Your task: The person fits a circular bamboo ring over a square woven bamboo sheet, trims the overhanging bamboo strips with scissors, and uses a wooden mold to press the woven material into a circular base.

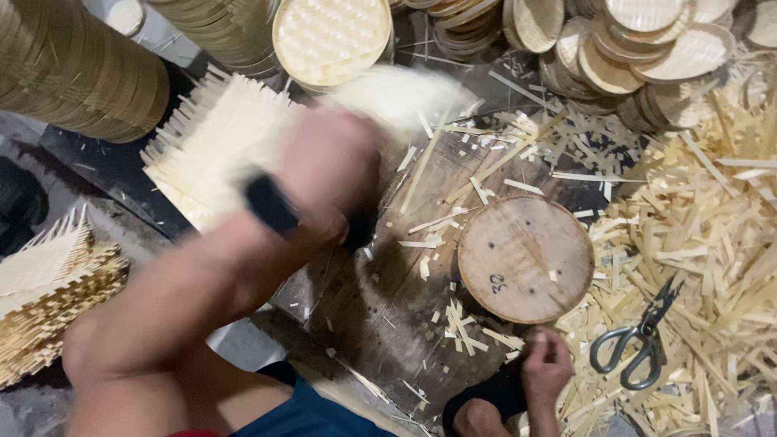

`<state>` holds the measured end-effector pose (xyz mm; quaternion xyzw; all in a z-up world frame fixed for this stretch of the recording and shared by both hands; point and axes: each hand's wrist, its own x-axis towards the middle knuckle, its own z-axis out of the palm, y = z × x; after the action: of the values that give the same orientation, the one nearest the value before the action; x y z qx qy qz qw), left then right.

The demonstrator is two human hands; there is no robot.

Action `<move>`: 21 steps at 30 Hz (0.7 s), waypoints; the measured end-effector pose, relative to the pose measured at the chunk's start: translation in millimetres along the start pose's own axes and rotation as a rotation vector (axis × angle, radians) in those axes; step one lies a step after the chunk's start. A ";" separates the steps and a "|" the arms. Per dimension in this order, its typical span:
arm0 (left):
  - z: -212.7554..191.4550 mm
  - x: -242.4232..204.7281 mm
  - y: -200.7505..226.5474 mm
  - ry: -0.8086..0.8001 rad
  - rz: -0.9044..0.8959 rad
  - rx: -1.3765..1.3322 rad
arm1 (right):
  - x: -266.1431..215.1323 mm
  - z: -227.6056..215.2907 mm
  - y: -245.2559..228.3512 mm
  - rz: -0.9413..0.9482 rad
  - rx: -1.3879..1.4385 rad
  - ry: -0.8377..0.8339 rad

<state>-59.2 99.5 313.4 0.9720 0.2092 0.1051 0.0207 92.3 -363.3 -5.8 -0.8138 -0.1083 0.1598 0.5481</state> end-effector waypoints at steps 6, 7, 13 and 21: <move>119.5 -53.5 220.1 -0.319 0.655 -0.190 | 57.3 -59.9 -29.3 0.360 0.246 0.031; 138.6 -65.6 232.8 -0.193 0.733 -0.146 | 67.7 -65.5 -32.5 0.412 0.277 -0.010; 253.5 -75.2 222.0 -0.076 0.604 -0.821 | 102.9 -51.9 -24.6 0.367 -0.012 -0.146; 296.5 -2.1 95.1 -0.551 -0.796 -0.917 | 106.3 -31.5 -27.2 0.265 0.094 -0.089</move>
<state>40.3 13.0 31.3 0.7048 0.4731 -0.0847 0.5218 202.6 -342.7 15.4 -0.7866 -0.0165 0.2718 0.5542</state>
